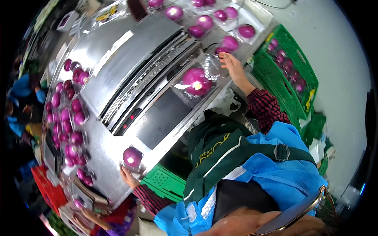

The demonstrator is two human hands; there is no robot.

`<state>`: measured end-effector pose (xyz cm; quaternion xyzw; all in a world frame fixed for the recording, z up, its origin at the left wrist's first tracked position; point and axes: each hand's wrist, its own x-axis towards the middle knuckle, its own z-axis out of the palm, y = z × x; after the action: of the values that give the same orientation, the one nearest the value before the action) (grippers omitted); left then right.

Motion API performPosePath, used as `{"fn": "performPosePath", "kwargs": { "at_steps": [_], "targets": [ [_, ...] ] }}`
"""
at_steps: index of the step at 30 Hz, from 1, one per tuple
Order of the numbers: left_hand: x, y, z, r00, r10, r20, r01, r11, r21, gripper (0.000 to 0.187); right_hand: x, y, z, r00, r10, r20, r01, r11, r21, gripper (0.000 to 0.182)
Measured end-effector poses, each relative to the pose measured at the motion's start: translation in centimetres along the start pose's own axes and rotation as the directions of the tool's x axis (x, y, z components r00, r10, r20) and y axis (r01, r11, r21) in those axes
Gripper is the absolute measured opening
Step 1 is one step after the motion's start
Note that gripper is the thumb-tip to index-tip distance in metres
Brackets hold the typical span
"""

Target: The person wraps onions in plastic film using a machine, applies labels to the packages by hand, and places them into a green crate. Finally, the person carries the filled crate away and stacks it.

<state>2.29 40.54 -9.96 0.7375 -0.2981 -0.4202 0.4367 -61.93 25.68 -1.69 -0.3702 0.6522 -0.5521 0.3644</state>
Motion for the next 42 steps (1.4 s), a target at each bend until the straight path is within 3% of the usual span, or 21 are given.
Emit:
{"fn": "performPosePath", "kwargs": {
  "at_steps": [3,8,9,10,11,12,13,14,15,16,18,25,27,31,36,37,38,39,40,41,42],
  "targets": [
    [-2.5,2.8,3.1,1.0,0.005,0.018,-0.002,0.981,-0.195,0.062,-1.6,2.0,-4.9,0.973,0.174,-0.153,-0.169,0.984,0.047,0.035],
    [-5.2,5.2,0.7,0.995,0.033,-0.093,-0.043,0.993,-0.109,0.063,-1.2,8.4,-13.1,0.856,0.377,-0.353,-0.37,0.925,0.089,0.036],
    [-6.7,7.2,0.6,0.992,0.013,-0.125,-0.024,0.996,-0.087,0.062,-0.1,10.1,-14.8,0.859,0.373,-0.351,-0.364,0.927,0.094,0.036],
    [-7.6,7.3,-0.1,0.965,-0.008,-0.263,-0.006,0.999,-0.053,0.06,1.3,12.2,-16.5,0.88,0.228,-0.416,-0.276,0.96,-0.057,0.035],
    [-7.6,6.5,-2.5,0.976,-0.005,-0.22,-0.006,0.999,-0.046,0.059,2.5,14.4,-18.3,0.89,0.08,-0.449,-0.192,0.958,-0.211,0.035],
    [-8.1,6.8,-3.2,0.967,0.199,-0.157,-0.134,0.928,0.349,0.06,4.3,16.7,-20.1,0.89,-0.011,-0.455,-0.169,0.921,-0.352,0.037],
    [-9.5,6.9,-4.1,0.938,0.345,-0.038,-0.227,0.693,0.684,0.061,6.0,18.6,-21.3,0.896,-0.103,-0.431,-0.133,0.865,-0.483,0.039],
    [-10.4,7.4,-2.6,0.945,0.294,-0.141,-0.265,0.945,0.194,0.063,7.3,19.4,-21.9,0.897,-0.083,-0.434,-0.13,0.89,-0.438,0.04],
    [-11.4,8.3,-1.6,0.959,0.249,-0.135,-0.239,0.967,0.089,0.063,8.3,19.9,-21.9,0.898,-0.058,-0.437,-0.131,0.912,-0.389,0.041],
    [-13.0,12.0,2.4,0.979,0.182,-0.095,-0.182,0.983,0.012,0.062,8.7,20.0,-21.7,0.911,0.017,-0.413,-0.152,0.943,-0.297,0.04],
    [-13.2,12.2,6.2,0.99,0.144,-0.01,-0.133,0.884,-0.449,0.061,8.6,18.4,-21.4,0.928,0.091,-0.362,-0.171,0.966,-0.195,0.04],
    [-10.1,11.6,21.4,0.959,0.191,0.209,-0.065,0.867,-0.495,0.06,5.4,15.1,-24.8,0.979,0.174,0.108,-0.167,0.983,-0.071,0.012],
    [-11.4,14.1,25.4,0.994,0.099,-0.035,-0.105,0.926,-0.363,0.051,2.6,10.2,-23.9,0.891,0.271,0.365,-0.239,0.962,-0.131,0.009],
    [-9.1,10.4,25.6,0.931,0.266,-0.251,-0.318,0.927,-0.197,0.048,-4.3,2.5,-19.1,0.825,0.142,0.547,-0.194,0.98,0.039,0.01],
    [-18.0,12.6,29.1,0.643,0.447,-0.622,-0.456,0.876,0.158,0.034,-8.5,-3.2,-14.0,0.744,0.015,0.668,-0.186,0.965,0.185,0.021],
    [-21.5,12.8,30.2,0.845,0.25,-0.473,-0.356,0.923,-0.149,0.031,-9.3,-4.5,-13.5,0.71,-0.019,0.704,-0.189,0.958,0.217,0.021],
    [-24.3,11.6,31.5,0.949,0.215,-0.232,-0.248,0.961,-0.126,0.039,-10.0,-5.2,-13.0,0.658,-0.04,0.752,-0.204,0.952,0.229,0.021],
    [-27.9,12.4,33.9,0.976,0.171,0.138,-0.121,0.942,-0.312,0.058,-10.6,-5.6,-12.6,0.597,-0.057,0.801,-0.225,0.946,0.235,0.02],
    [-29.3,11.7,34.9,0.828,0.014,0.561,0.236,0.898,-0.371,0.073,-11.1,-6.1,-12.4,0.532,-0.093,0.841,-0.099,0.98,0.171,0.019],
    [-30.4,10.5,36.0,0.711,-0.06,0.7,0.45,0.804,-0.389,0.079,-11.6,-6.4,-12.1,0.465,-0.106,0.879,-0.013,0.992,0.126,0.02],
    [-32.5,14.6,37.8,0.736,-0.182,0.652,0.578,0.67,-0.465,0.076,-11.9,-6.6,-12.0,0.396,-0.102,0.913,0.083,0.994,0.075,0.023]
  ]
}}
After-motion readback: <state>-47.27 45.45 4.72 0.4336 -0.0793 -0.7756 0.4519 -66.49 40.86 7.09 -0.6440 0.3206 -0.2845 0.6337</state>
